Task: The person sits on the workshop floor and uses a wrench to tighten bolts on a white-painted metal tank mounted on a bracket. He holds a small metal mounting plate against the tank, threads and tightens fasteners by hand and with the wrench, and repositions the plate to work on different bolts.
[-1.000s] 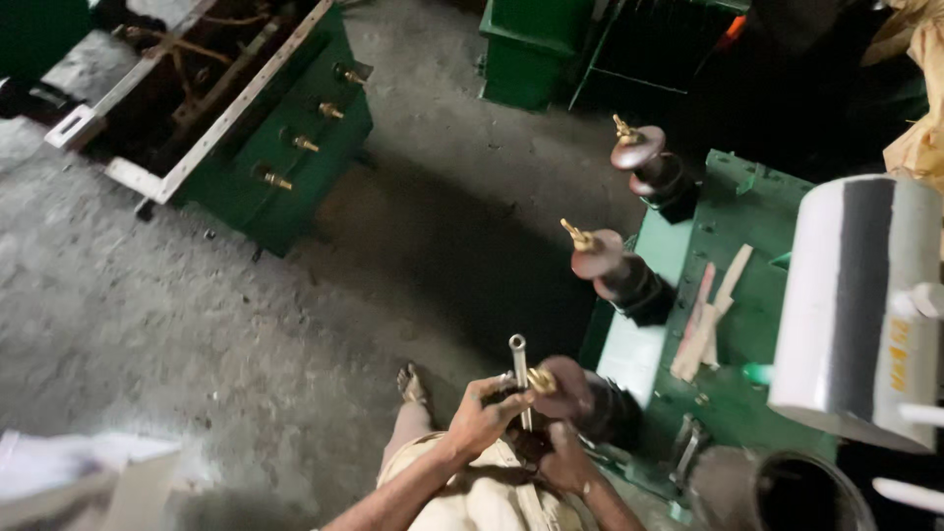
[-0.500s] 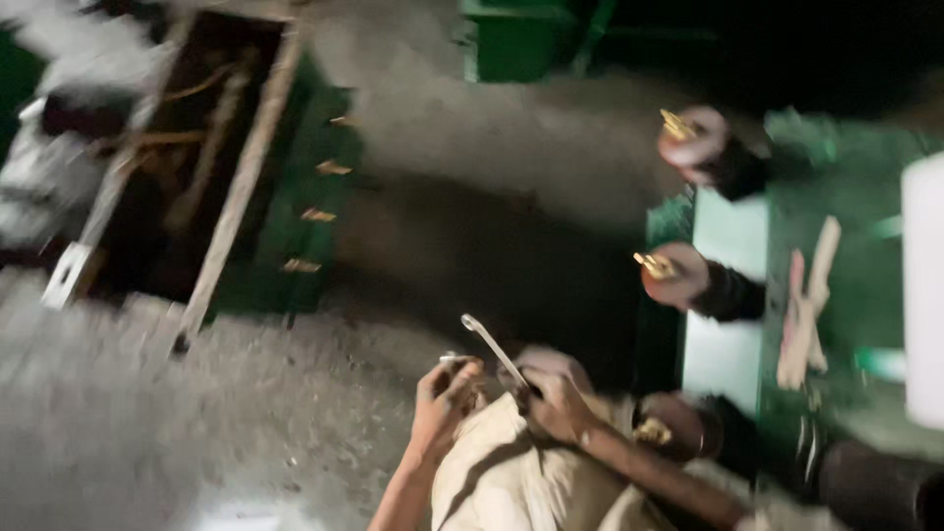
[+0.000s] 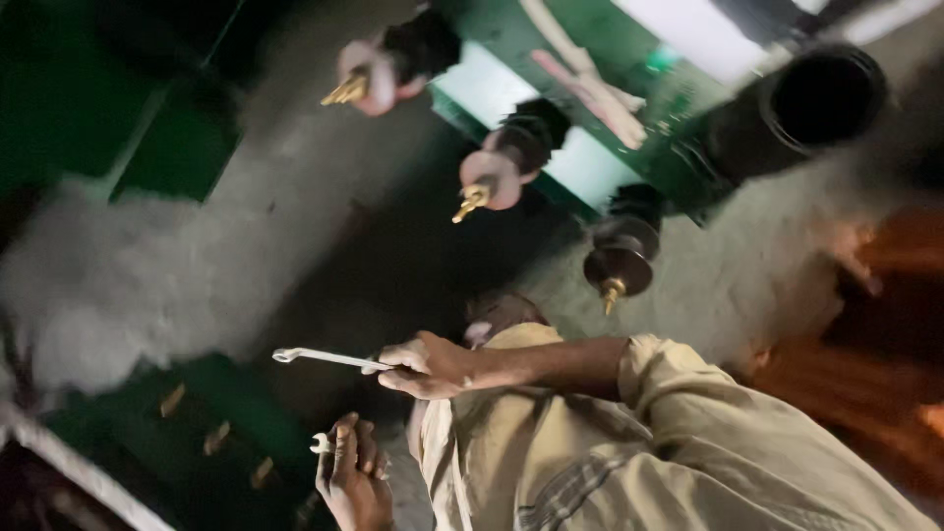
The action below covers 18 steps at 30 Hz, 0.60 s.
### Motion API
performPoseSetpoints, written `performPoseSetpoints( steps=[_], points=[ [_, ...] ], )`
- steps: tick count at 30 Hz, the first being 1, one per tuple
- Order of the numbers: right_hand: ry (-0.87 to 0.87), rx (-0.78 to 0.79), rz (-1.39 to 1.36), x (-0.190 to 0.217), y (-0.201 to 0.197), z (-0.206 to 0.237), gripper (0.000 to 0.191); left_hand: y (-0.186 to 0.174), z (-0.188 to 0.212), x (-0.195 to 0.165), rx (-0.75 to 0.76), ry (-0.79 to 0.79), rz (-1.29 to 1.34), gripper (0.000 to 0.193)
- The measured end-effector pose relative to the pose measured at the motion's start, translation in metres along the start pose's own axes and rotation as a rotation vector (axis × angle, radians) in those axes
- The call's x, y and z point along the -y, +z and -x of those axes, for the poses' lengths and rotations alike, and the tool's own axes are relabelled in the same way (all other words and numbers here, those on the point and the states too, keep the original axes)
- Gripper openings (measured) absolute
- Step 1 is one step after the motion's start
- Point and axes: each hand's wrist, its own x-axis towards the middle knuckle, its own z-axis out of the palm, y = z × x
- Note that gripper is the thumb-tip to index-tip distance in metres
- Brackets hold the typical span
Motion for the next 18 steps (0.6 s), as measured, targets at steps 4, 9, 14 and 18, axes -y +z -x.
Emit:
performPoseSetpoints(
  steps=[4,9,14,18],
  points=[
    [-0.041,-0.338,0.158,-0.016,-0.006,0.066,0.028,0.014,-0.032,0.002,0.161,-0.079,-0.177,0.022],
    [0.405,-0.832,-0.182,-0.020,0.018,0.180,0.028,0.057,-0.054,0.035,0.491,-0.242,-0.517,0.024],
    [0.540,-1.125,-0.269,-0.008,0.047,0.260,0.025,0.112,-0.022,0.078,0.736,-0.345,-0.728,0.025],
    [0.613,-1.217,-0.286,-0.007,0.048,0.291,0.028,0.143,0.027,0.121,0.818,-0.468,-0.709,0.024]
  ],
)
